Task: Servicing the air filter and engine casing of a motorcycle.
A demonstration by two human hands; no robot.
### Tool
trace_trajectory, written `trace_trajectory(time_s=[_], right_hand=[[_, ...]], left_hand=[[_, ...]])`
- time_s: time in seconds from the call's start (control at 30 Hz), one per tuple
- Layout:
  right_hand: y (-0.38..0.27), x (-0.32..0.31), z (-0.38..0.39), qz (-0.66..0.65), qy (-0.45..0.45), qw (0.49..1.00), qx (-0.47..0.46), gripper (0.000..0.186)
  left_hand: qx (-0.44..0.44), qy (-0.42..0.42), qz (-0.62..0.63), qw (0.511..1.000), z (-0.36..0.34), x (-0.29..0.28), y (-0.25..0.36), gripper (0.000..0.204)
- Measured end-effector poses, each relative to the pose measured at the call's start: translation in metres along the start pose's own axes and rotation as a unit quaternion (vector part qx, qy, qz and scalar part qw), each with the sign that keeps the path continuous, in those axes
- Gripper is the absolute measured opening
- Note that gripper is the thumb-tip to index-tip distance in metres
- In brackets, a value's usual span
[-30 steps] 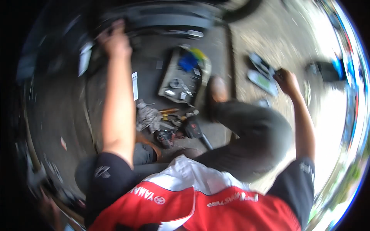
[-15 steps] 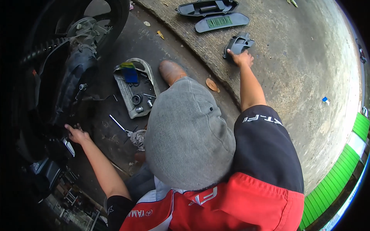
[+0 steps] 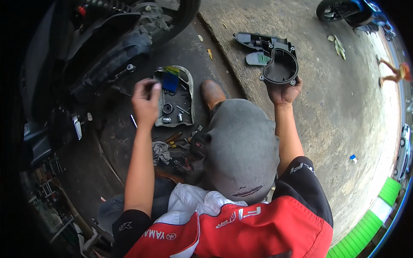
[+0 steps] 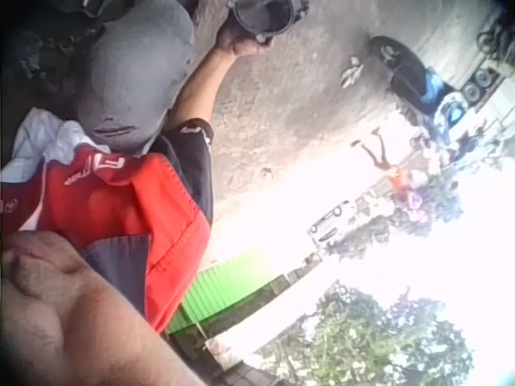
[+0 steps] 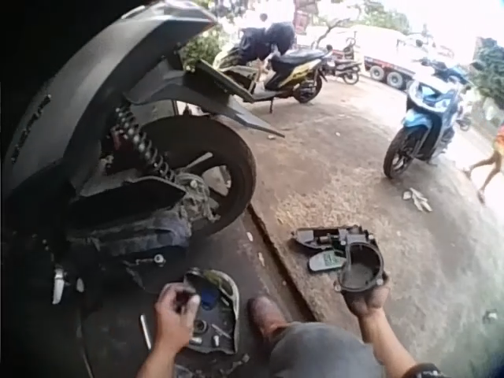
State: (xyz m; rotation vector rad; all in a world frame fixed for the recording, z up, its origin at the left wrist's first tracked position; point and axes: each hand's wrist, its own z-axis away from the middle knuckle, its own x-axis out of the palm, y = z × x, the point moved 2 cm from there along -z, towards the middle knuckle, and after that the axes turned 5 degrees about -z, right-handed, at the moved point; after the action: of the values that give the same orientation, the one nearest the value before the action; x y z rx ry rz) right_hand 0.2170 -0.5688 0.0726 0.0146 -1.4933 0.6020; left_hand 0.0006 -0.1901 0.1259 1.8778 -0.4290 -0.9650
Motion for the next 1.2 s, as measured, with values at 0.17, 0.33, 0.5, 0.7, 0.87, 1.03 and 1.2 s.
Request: trace_trajectory(time_s=[0.17, 0.33, 0.5, 0.7, 0.87, 1.03, 1.2], right_hand=[[0.064, 0.131, -0.015, 0.043, -0.148, 0.978, 0.142, 0.065], [0.12, 0.242, -0.003, 0.271, -0.286, 0.896, 0.206, 0.074], [0.15, 0.319, -0.007, 0.631, -0.379, 0.677, -0.021, 0.127], [0.242, 0.365, -0.006, 0.708, -0.449, 0.543, 0.051, 0.064], [0.372, 0.38, 0.025, 0.745, -0.556, 0.367, -0.039, 0.044], [0.459, 0.383, 0.035, 0.748, -0.566, 0.314, -0.147, 0.039], [0.486, 0.387, 0.033, 0.785, -0.498, 0.323, -0.178, 0.034]], left_hand=[[0.274, -0.046, -0.031, 0.96, -0.009, 0.03, 0.136, 0.066], [0.342, 0.18, -0.067, 0.92, -0.017, -0.025, 0.163, 0.067], [0.263, 0.111, 0.03, 0.958, -0.004, -0.103, 0.109, 0.056], [0.08, 0.19, 0.476, 0.855, 0.013, -0.155, 0.004, 0.059], [-0.097, 0.308, 0.63, 0.706, 0.018, -0.162, -0.112, 0.054], [-0.097, 0.36, 0.652, 0.661, -0.003, -0.19, -0.168, 0.049], [-0.123, 0.337, 0.654, 0.666, -0.032, -0.205, -0.174, 0.056]])
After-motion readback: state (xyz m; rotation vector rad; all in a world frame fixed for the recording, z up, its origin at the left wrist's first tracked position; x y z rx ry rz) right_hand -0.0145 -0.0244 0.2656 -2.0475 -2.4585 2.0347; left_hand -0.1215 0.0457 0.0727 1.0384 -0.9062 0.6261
